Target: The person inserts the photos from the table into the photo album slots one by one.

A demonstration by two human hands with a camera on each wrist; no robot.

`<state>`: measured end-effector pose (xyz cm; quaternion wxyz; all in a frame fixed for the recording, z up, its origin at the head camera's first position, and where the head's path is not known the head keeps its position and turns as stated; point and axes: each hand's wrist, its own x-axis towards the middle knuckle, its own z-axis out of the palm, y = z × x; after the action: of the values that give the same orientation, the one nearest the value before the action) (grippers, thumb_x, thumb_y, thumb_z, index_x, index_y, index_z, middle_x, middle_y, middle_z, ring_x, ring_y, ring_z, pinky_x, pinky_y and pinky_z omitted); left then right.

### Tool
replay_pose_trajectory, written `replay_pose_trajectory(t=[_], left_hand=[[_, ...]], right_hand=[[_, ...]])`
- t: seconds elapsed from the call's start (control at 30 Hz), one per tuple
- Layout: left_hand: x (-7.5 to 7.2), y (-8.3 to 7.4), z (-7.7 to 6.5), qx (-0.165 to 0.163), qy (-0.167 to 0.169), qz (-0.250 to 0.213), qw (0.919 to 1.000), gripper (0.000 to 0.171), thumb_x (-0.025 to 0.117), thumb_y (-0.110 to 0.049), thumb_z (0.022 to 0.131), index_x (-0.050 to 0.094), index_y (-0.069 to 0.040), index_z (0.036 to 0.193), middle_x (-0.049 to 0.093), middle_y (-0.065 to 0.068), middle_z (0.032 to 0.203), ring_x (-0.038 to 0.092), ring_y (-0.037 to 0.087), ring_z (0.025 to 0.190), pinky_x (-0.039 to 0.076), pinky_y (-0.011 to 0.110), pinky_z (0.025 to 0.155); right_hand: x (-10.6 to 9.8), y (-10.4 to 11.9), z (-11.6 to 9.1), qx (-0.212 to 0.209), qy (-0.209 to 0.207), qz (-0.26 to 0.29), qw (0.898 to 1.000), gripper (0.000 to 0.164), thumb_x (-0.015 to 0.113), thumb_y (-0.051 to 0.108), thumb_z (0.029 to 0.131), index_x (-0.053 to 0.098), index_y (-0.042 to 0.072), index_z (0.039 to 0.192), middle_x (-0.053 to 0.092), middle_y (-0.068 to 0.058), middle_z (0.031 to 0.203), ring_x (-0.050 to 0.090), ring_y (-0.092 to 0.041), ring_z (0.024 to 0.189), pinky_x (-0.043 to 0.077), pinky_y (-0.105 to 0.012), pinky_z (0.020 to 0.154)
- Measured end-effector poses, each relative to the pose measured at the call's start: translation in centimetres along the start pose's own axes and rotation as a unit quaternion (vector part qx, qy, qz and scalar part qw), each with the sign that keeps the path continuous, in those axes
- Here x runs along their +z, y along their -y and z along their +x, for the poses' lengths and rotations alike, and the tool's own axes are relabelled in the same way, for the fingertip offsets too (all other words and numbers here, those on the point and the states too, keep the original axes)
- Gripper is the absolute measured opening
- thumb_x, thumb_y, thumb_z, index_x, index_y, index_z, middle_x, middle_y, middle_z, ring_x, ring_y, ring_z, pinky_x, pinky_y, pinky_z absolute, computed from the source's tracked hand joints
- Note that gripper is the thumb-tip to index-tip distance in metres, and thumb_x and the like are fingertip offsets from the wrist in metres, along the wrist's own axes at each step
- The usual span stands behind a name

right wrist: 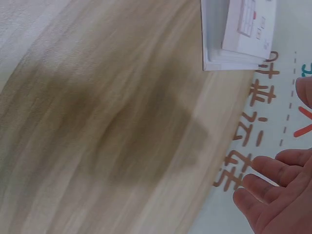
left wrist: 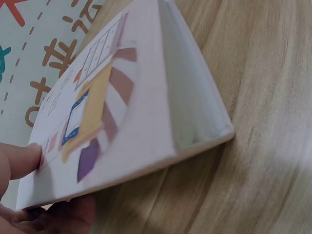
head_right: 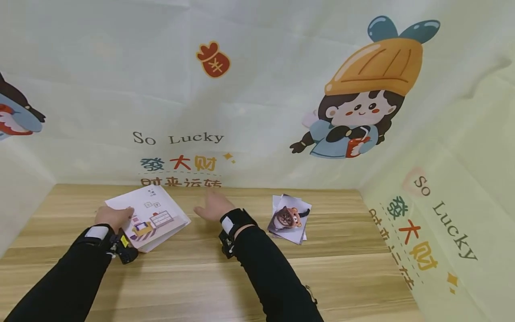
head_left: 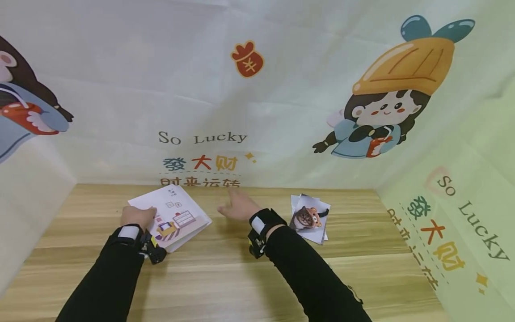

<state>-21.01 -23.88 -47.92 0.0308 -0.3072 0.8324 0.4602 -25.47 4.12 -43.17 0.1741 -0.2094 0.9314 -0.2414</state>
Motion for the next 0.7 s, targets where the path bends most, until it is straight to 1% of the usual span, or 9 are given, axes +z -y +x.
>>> replay_pose_trajectory(t=[0.03, 0.1, 0.17, 0.23, 0.3, 0.4, 0.47, 0.57, 0.7], left_hand=[[0.1, -0.1, 0.0, 0.009, 0.007, 0.005, 0.9999, 0.061, 0.061, -0.020, 0.098, 0.043, 0.030, 0.129, 0.056, 0.027, 0.092, 0.063, 0.031, 0.076, 0.047, 0.027, 0.059], [0.5, -0.6, -0.1, 0.027, 0.019, 0.020, 0.9993, 0.058, 0.062, -0.019, 0.098, 0.047, 0.030, 0.124, 0.057, 0.025, 0.087, 0.062, 0.028, 0.071, 0.045, 0.025, 0.053], [1.0, -1.1, -0.3, 0.039, 0.029, 0.030, 0.9984, 0.058, 0.062, -0.019, 0.098, 0.047, 0.031, 0.124, 0.056, 0.026, 0.089, 0.061, 0.030, 0.073, 0.045, 0.026, 0.055], [1.6, -1.6, -0.6, 0.042, 0.040, 0.035, 0.9977, 0.059, 0.061, -0.018, 0.099, 0.046, 0.031, 0.126, 0.058, 0.031, 0.096, 0.063, 0.035, 0.081, 0.049, 0.031, 0.062], [2.4, -2.0, -0.9, 0.047, 0.050, 0.037, 0.9970, 0.061, 0.059, -0.018, 0.100, 0.042, 0.031, 0.131, 0.056, 0.036, 0.106, 0.062, 0.041, 0.092, 0.053, 0.038, 0.074], [3.6, -2.6, -1.4, 0.056, 0.067, 0.039, 0.9954, 0.062, 0.058, -0.017, 0.100, 0.038, 0.031, 0.134, 0.055, 0.041, 0.116, 0.062, 0.046, 0.101, 0.054, 0.048, 0.089], [4.4, -3.0, -1.8, 0.066, 0.079, 0.039, 0.9939, 0.062, 0.058, -0.016, 0.100, 0.037, 0.030, 0.135, 0.054, 0.042, 0.117, 0.063, 0.047, 0.102, 0.055, 0.049, 0.092], [5.5, -3.7, -2.6, 0.084, 0.095, 0.047, 0.9909, 0.059, 0.058, -0.016, 0.100, 0.038, 0.029, 0.132, 0.055, 0.042, 0.117, 0.064, 0.046, 0.101, 0.055, 0.049, 0.092], [6.8, -4.6, -3.5, 0.106, 0.116, 0.062, 0.9856, 0.061, 0.059, -0.016, 0.099, 0.036, 0.029, 0.133, 0.053, 0.045, 0.122, 0.059, 0.049, 0.110, 0.051, 0.054, 0.101]], right_hand=[[0.0, -0.1, -0.1, 0.003, 0.003, -0.001, 1.000, 0.072, 0.063, 0.027, 0.107, 0.032, -0.014, 0.158, 0.040, -0.031, 0.161, 0.040, -0.039, 0.152, 0.032, -0.043, 0.124], [-0.1, -0.3, -0.2, 0.010, 0.007, -0.009, 1.000, 0.071, 0.062, 0.027, 0.107, 0.034, -0.014, 0.157, 0.043, -0.031, 0.160, 0.042, -0.039, 0.150, 0.033, -0.043, 0.124], [-0.2, -0.3, -0.3, 0.016, 0.012, -0.012, 1.000, 0.070, 0.062, 0.027, 0.107, 0.035, -0.014, 0.156, 0.044, -0.031, 0.159, 0.043, -0.039, 0.150, 0.034, -0.042, 0.123], [-0.2, -0.4, -0.3, 0.022, 0.016, -0.011, 1.000, 0.069, 0.062, 0.025, 0.106, 0.035, -0.014, 0.156, 0.044, -0.031, 0.159, 0.043, -0.038, 0.150, 0.034, -0.042, 0.123], [-0.2, -0.5, -0.3, 0.025, 0.016, -0.006, 1.000, 0.069, 0.063, 0.023, 0.106, 0.035, -0.015, 0.156, 0.044, -0.031, 0.159, 0.043, -0.038, 0.149, 0.034, -0.042, 0.123], [0.0, -0.9, -0.4, 0.031, 0.016, 0.009, 0.999, 0.068, 0.062, 0.020, 0.105, 0.035, -0.015, 0.156, 0.044, -0.031, 0.159, 0.043, -0.039, 0.150, 0.034, -0.043, 0.123], [0.1, -1.2, -0.4, 0.039, 0.017, 0.020, 0.999, 0.066, 0.062, 0.020, 0.105, 0.036, -0.016, 0.155, 0.044, -0.031, 0.158, 0.042, -0.039, 0.150, 0.033, -0.043, 0.124], [0.0, -1.8, -0.5, 0.058, 0.021, 0.034, 0.998, 0.065, 0.059, 0.022, 0.107, 0.036, -0.015, 0.156, 0.044, -0.031, 0.159, 0.041, -0.039, 0.151, 0.033, -0.045, 0.124], [-0.3, -2.4, -1.0, 0.084, 0.027, 0.058, 0.994, 0.065, 0.057, 0.024, 0.108, 0.035, -0.014, 0.156, 0.042, -0.031, 0.160, 0.041, -0.039, 0.151, 0.033, -0.045, 0.124]])
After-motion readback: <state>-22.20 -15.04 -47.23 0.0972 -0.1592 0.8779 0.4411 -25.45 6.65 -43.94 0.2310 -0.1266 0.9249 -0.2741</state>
